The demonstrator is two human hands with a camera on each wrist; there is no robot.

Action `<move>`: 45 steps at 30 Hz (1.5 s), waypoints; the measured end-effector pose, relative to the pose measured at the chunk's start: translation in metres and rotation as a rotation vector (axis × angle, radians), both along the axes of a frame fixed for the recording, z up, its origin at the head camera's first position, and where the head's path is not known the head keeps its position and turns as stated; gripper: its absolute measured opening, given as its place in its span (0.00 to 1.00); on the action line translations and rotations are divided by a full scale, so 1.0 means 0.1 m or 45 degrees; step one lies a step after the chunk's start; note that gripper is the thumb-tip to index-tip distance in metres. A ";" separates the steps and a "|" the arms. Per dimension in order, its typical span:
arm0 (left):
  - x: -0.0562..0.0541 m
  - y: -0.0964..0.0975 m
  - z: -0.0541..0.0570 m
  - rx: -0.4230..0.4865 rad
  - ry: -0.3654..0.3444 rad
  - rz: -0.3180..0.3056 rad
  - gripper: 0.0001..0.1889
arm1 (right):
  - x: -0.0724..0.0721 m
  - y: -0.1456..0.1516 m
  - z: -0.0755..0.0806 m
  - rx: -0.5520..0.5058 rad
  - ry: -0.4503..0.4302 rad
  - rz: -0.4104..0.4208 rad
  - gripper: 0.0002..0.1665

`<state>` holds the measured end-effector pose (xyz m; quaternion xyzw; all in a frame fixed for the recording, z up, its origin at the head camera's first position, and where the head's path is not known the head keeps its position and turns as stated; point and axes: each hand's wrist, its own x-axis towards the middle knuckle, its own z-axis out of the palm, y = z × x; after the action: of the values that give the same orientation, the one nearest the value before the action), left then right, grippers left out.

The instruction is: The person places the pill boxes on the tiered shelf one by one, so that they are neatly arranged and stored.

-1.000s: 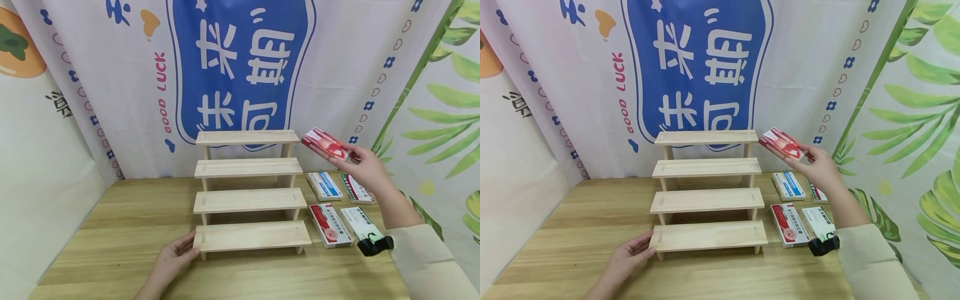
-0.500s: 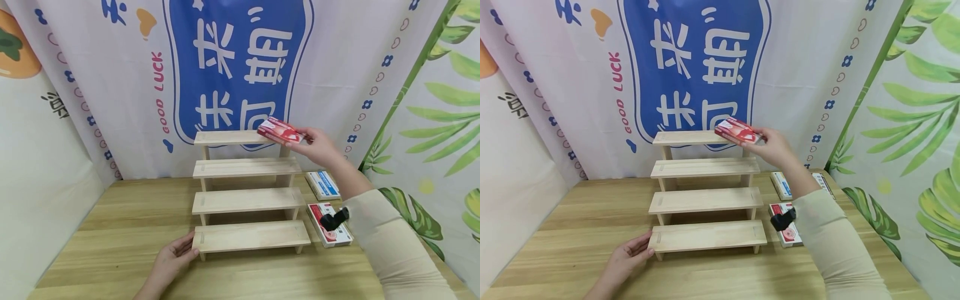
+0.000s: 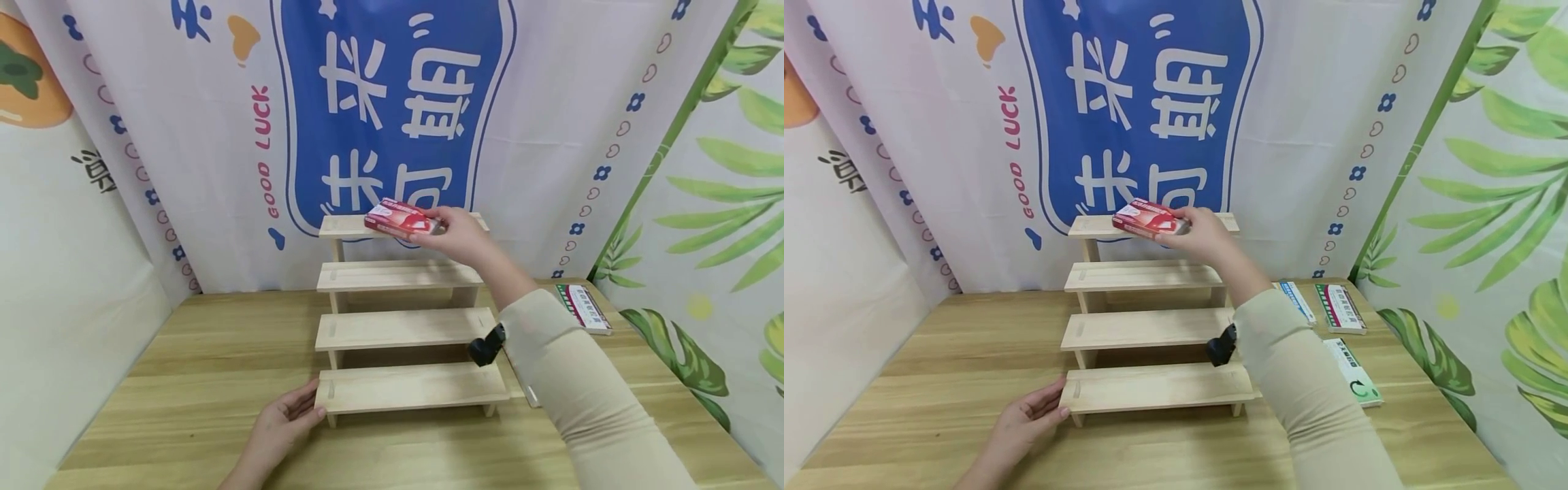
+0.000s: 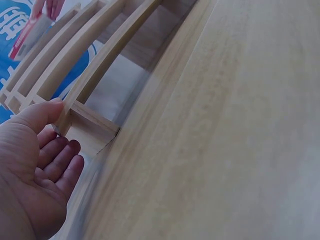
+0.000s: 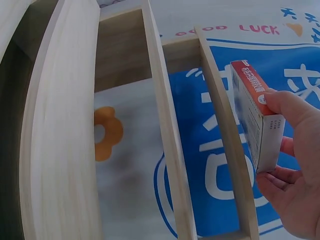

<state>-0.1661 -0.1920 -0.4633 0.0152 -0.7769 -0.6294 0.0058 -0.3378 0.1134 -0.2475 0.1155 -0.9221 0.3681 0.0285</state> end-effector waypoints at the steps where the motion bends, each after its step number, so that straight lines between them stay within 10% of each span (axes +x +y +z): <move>1: 0.00 0.00 0.00 -0.003 0.005 -0.001 0.28 | 0.00 -0.04 0.00 0.015 0.000 -0.002 0.44; 17: 0.00 0.01 -0.01 -0.007 0.017 0.000 0.28 | -0.01 -0.25 -0.08 0.144 0.103 -0.098 0.39; 25: 0.00 0.00 -0.01 0.029 0.017 -0.008 0.28 | -0.06 -0.34 -0.20 -0.131 0.133 -0.207 0.21; 45: 0.00 0.01 -0.03 0.036 0.011 0.003 0.27 | -0.08 -0.46 -0.28 -0.285 0.172 -0.189 0.31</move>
<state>-0.1660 -0.1908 -0.4660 0.0135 -0.7679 -0.6403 0.0095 -0.3455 0.0673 -0.2757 0.0674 -0.8774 0.4568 0.1302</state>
